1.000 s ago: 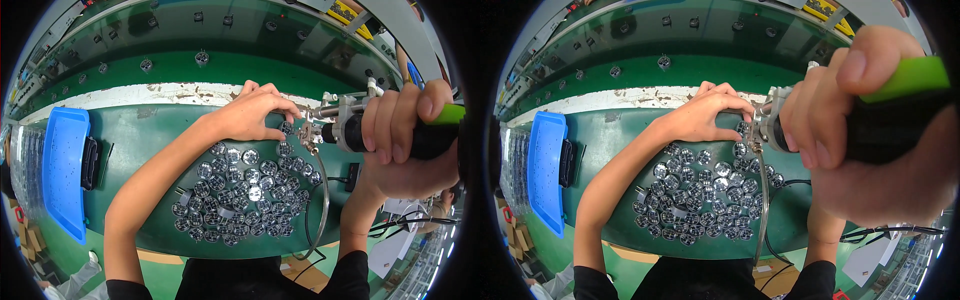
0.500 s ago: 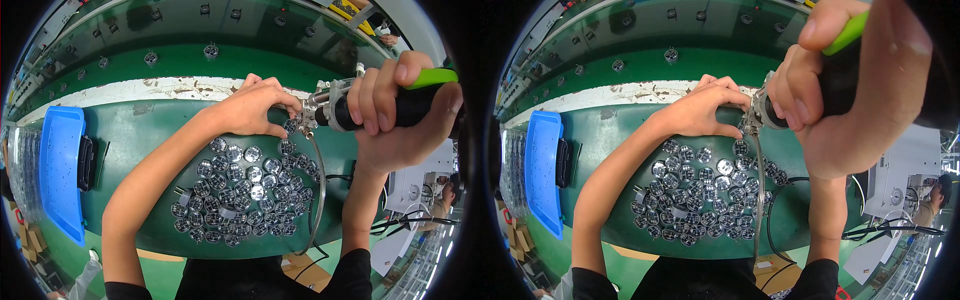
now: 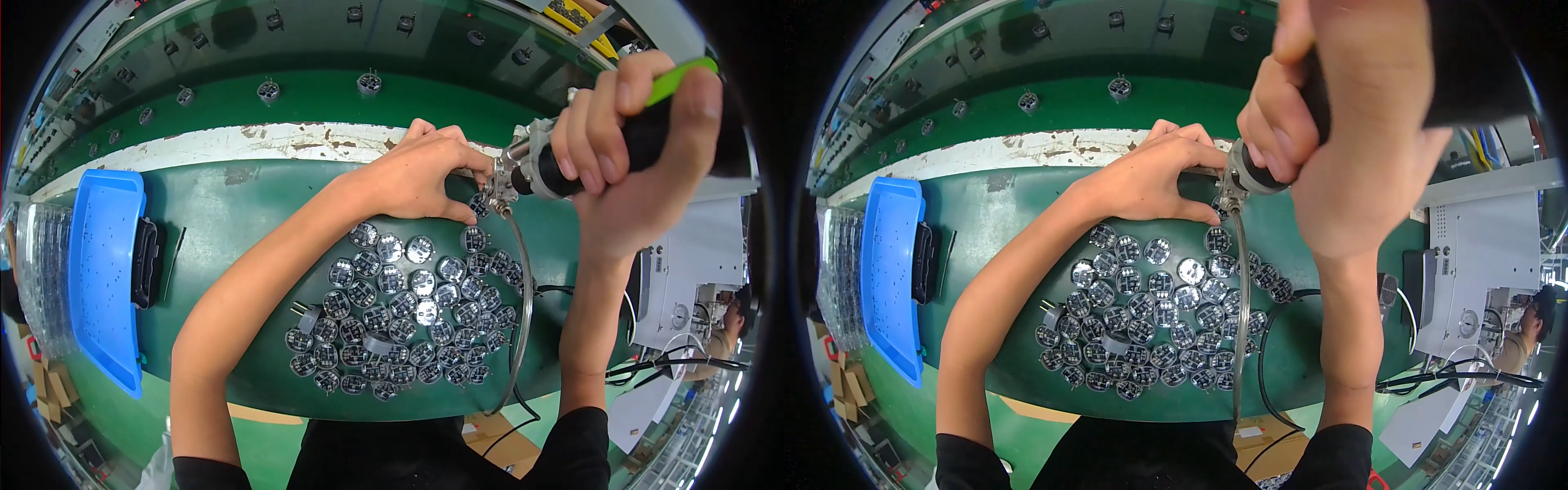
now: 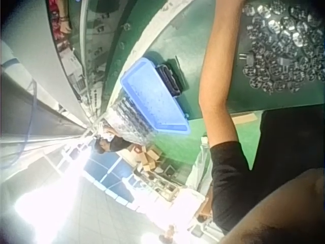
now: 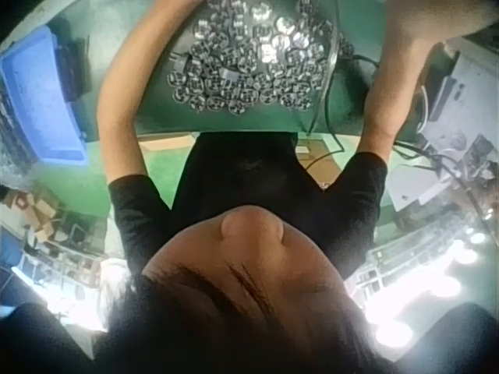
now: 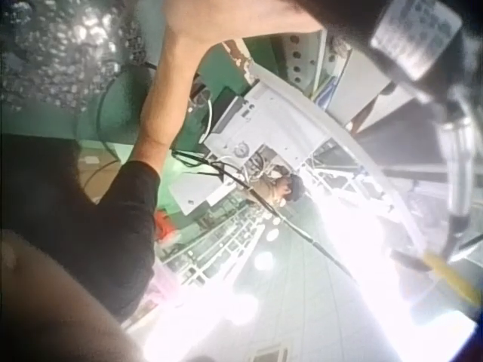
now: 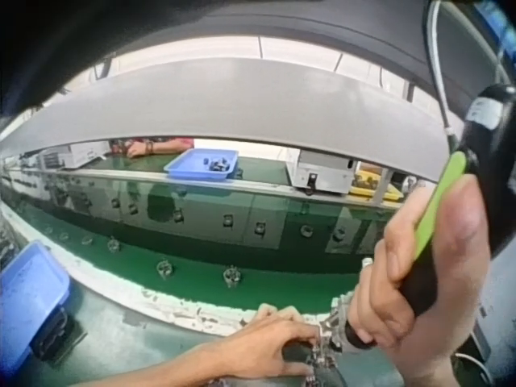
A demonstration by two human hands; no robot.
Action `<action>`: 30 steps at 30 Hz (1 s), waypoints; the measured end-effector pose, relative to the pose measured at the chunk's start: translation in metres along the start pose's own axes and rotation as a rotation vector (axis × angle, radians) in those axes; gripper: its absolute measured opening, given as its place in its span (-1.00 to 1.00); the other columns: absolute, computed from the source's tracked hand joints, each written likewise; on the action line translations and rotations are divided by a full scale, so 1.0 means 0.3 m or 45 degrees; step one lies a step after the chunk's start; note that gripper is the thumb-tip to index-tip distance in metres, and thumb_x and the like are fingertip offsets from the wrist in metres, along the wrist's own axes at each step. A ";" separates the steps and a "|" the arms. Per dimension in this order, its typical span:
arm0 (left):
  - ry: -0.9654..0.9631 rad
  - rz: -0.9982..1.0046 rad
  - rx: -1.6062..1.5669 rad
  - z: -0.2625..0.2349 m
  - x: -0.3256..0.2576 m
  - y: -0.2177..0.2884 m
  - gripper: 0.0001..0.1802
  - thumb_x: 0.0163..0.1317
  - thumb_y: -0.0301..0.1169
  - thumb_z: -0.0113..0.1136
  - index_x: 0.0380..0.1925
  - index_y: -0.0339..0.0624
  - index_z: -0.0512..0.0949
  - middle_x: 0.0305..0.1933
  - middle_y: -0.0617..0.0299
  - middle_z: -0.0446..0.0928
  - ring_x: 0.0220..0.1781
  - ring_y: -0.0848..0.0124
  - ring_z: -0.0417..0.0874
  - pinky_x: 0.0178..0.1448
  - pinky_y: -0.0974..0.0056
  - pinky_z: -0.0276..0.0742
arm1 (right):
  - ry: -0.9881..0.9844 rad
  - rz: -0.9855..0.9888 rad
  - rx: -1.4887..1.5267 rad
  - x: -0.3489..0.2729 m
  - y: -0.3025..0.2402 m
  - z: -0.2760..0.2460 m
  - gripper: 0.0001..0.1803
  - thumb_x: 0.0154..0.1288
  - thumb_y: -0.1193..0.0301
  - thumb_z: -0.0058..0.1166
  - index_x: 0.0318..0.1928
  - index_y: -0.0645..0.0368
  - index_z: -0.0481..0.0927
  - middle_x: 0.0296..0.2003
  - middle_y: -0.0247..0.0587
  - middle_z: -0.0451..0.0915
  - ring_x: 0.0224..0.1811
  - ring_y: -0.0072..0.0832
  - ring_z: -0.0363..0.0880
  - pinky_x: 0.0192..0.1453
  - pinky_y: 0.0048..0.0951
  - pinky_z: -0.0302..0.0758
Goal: The person assembles small round electronic components on a factory workbench using a handheld power tool.
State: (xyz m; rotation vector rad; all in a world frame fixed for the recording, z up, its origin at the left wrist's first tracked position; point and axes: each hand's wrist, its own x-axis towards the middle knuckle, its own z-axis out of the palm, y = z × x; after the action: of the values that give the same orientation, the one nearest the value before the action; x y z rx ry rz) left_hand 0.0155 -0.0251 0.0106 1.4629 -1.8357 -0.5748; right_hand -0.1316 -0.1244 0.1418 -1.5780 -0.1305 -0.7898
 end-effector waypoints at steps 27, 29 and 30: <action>-0.025 0.061 0.006 -0.007 0.001 -0.027 -0.56 -0.03 -0.16 0.64 -0.16 -0.05 0.74 -0.04 0.36 0.68 0.24 0.25 0.46 0.39 0.12 0.19 | -0.109 -0.061 0.015 -0.044 -0.062 -0.033 -0.44 0.65 -0.08 -0.35 -0.13 0.18 0.45 -0.67 -0.45 0.26 -0.74 -0.66 0.11 -0.56 -0.55 0.25; -0.020 0.064 0.000 -0.005 0.002 -0.028 -0.56 -0.03 -0.16 0.64 -0.16 -0.05 0.74 -0.05 0.35 0.68 0.24 0.25 0.46 0.39 0.12 0.19 | -0.105 -0.035 0.017 -0.041 -0.063 -0.029 -0.44 0.65 -0.09 -0.34 -0.13 0.18 0.45 -0.67 -0.45 0.26 -0.73 -0.66 0.10 -0.56 -0.55 0.24; -0.020 0.062 -0.005 -0.003 0.005 -0.028 -0.56 -0.03 -0.16 0.64 -0.16 -0.05 0.74 -0.05 0.35 0.68 0.24 0.25 0.46 0.38 0.12 0.19 | -0.102 -0.023 0.017 -0.040 -0.063 -0.027 -0.43 0.64 -0.10 -0.34 -0.13 0.17 0.45 -0.67 -0.45 0.26 -0.73 -0.66 0.10 -0.56 -0.55 0.24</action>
State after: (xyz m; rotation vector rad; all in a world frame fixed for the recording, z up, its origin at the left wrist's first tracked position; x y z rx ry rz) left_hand 0.0216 -0.0286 0.0054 1.4105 -1.8763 -0.5675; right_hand -0.1537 -0.1239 0.1506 -1.5984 -0.2080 -0.7381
